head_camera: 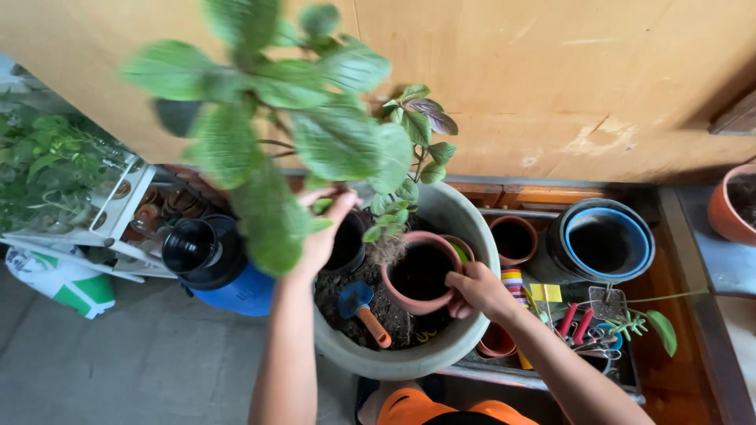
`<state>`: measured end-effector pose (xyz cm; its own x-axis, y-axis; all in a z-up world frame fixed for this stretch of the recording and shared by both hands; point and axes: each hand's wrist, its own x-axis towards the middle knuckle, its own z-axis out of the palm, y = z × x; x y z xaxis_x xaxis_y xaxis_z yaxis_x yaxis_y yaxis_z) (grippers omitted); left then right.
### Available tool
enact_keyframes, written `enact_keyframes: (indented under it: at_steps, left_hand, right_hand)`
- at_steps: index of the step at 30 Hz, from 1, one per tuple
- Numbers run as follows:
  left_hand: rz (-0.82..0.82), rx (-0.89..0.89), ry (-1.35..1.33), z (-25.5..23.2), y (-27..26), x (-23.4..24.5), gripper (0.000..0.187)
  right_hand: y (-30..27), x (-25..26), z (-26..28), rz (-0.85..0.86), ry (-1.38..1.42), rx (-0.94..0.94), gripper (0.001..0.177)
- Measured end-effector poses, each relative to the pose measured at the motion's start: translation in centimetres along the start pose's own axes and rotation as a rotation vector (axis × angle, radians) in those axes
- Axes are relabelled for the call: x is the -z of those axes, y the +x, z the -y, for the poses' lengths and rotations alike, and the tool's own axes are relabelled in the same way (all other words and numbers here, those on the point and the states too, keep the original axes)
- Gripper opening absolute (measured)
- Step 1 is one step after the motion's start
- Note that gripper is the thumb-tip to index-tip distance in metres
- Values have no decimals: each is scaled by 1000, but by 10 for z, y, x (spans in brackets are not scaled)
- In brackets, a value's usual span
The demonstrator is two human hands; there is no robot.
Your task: Repotting multiple small plants into a larger container using a hand trowel and then inspecting them at a sink.
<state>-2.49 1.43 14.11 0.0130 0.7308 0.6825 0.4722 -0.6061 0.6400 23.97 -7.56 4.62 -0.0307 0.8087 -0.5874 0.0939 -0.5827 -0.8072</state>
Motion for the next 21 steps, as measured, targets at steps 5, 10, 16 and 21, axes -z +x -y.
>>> enact_keyframes:
  at_steps: [5,10,16,21]
  left_hand:
    - [18,190,73,-68,27,85,16]
    - [-21,292,-113,-55,25,51,9]
    - [171,394,-859,-25,10,-97,11]
    - [147,1044,-2552,6,-11,-274,14]
  right_hand:
    - [-32,16,-20,-100,76,-97,23]
    - [-56,67,-75,-310,305,-42,22]
    - [-117,109,-100,-706,471,23,19]
    - [-150,136,-147,-904,640,59,23]
